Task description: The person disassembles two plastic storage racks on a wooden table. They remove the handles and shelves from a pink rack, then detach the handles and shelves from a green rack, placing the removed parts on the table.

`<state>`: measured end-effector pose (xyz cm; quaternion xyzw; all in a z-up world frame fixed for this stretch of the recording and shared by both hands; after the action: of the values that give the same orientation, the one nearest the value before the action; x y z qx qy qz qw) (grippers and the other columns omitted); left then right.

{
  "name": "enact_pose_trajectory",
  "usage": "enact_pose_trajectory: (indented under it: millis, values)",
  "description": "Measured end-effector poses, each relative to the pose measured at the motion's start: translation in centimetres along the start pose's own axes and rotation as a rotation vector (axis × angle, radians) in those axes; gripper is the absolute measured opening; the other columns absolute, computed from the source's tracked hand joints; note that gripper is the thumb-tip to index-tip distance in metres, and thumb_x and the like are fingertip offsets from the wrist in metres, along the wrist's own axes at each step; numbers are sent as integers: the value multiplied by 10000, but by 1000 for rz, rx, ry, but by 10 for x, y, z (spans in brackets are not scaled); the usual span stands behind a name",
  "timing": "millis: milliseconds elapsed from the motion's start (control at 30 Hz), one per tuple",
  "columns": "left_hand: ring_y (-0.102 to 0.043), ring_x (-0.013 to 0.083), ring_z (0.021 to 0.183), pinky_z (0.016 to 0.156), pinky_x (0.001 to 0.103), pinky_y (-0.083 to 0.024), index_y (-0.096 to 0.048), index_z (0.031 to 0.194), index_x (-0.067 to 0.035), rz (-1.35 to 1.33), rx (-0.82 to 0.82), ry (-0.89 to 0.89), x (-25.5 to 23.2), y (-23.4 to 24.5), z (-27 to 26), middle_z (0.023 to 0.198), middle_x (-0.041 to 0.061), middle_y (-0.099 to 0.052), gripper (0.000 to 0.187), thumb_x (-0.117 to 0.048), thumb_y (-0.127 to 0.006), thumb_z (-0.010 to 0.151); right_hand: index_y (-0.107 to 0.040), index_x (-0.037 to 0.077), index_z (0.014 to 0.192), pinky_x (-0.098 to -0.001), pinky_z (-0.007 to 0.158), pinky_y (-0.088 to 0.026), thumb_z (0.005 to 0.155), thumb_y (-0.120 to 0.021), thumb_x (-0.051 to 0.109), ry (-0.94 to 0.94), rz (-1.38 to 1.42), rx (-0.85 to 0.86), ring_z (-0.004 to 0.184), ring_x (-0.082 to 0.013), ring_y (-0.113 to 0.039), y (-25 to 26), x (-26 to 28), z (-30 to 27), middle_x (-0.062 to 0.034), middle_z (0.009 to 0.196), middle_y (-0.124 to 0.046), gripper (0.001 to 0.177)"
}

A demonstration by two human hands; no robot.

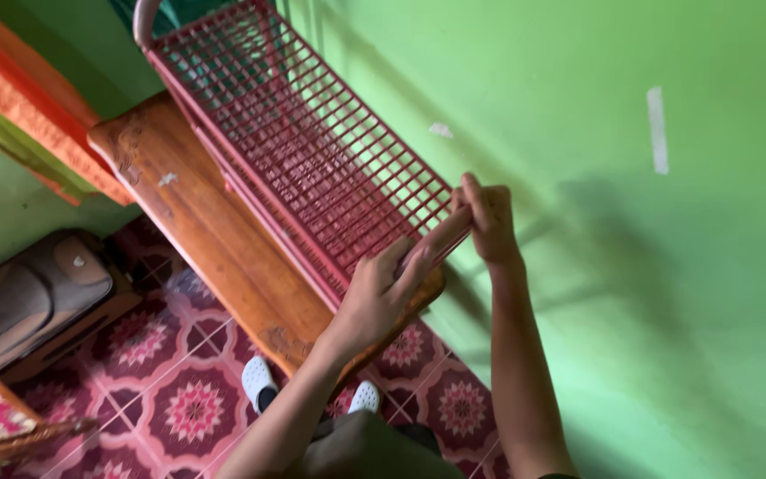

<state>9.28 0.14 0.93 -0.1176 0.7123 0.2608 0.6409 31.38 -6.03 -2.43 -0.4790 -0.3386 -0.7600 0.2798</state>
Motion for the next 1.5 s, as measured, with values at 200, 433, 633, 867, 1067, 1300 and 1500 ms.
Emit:
enact_pose_trajectory:
  millis: [200,433,633,867,1067,1300,1500]
  values:
    - [-485,141,472,439,339,-453,-600,1228,-34,5,47,38,-9,1,-4,644,46,-586,428,-390,-433,1062,-518,37,744,-279,631,-384,1151,-411,360,82,20,-182,638,-100,-450,-10,-3,-10,-13,675,-539,530]
    - [-651,291,999,862,409,-547,-530,1282,52,91,-194,-349,5,29,-36,1095,205,-583,459,-336,-569,1039,-535,7,1375,-378,1147,-415,1167,-357,386,193,-188,-579,1286,-242,-542,-49,0,-69,-145,1341,-537,468]
    - [-595,292,1076,960,415,-494,-581,1213,9,74,-315,-457,56,80,-64,1114,158,-588,257,-192,-605,1054,-511,18,1430,-432,1181,-384,1118,-398,482,-111,-192,-815,1378,-270,-498,-107,-42,-137,-146,1422,-476,570]
    - [-644,208,939,848,352,-544,-610,1162,-8,-65,-171,-190,173,172,-77,1062,127,-638,208,-167,-600,1028,-562,26,1377,-435,1133,-407,1101,-333,472,-418,-17,-954,1344,-282,-514,-217,-64,-187,-140,1349,-525,573]
    - [-673,168,945,863,331,-576,-635,1187,-7,-134,-139,165,289,238,-69,1080,101,-700,249,-178,-536,1036,-465,14,1423,-430,1142,-363,1072,-402,311,-263,-130,-1041,1367,-260,-448,-287,-55,-198,-123,1409,-452,464]
    - [-637,173,868,772,312,-539,-634,1230,-24,-191,-154,390,370,298,-51,1078,107,-710,314,-225,-499,1030,-505,19,1408,-419,1092,-406,1045,-505,151,-291,-21,-1161,1249,-239,-482,-300,-120,-223,-121,1317,-507,386]
    - [-650,141,869,745,292,-512,-645,1171,-21,-243,-278,340,424,323,19,1015,91,-700,286,-216,-521,1003,-531,102,1409,-369,1101,-412,1070,-424,361,-588,139,-1227,1335,-175,-533,-286,-166,-246,-63,1370,-573,440]
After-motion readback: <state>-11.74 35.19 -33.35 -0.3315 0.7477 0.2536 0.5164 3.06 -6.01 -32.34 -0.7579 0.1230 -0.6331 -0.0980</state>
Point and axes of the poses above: each hand's wrist, its own z-axis towards the middle knuckle, its own y-axis out of the back of the hand, x = y × z, the point moved 2 cm from there along z, towards the middle knuckle
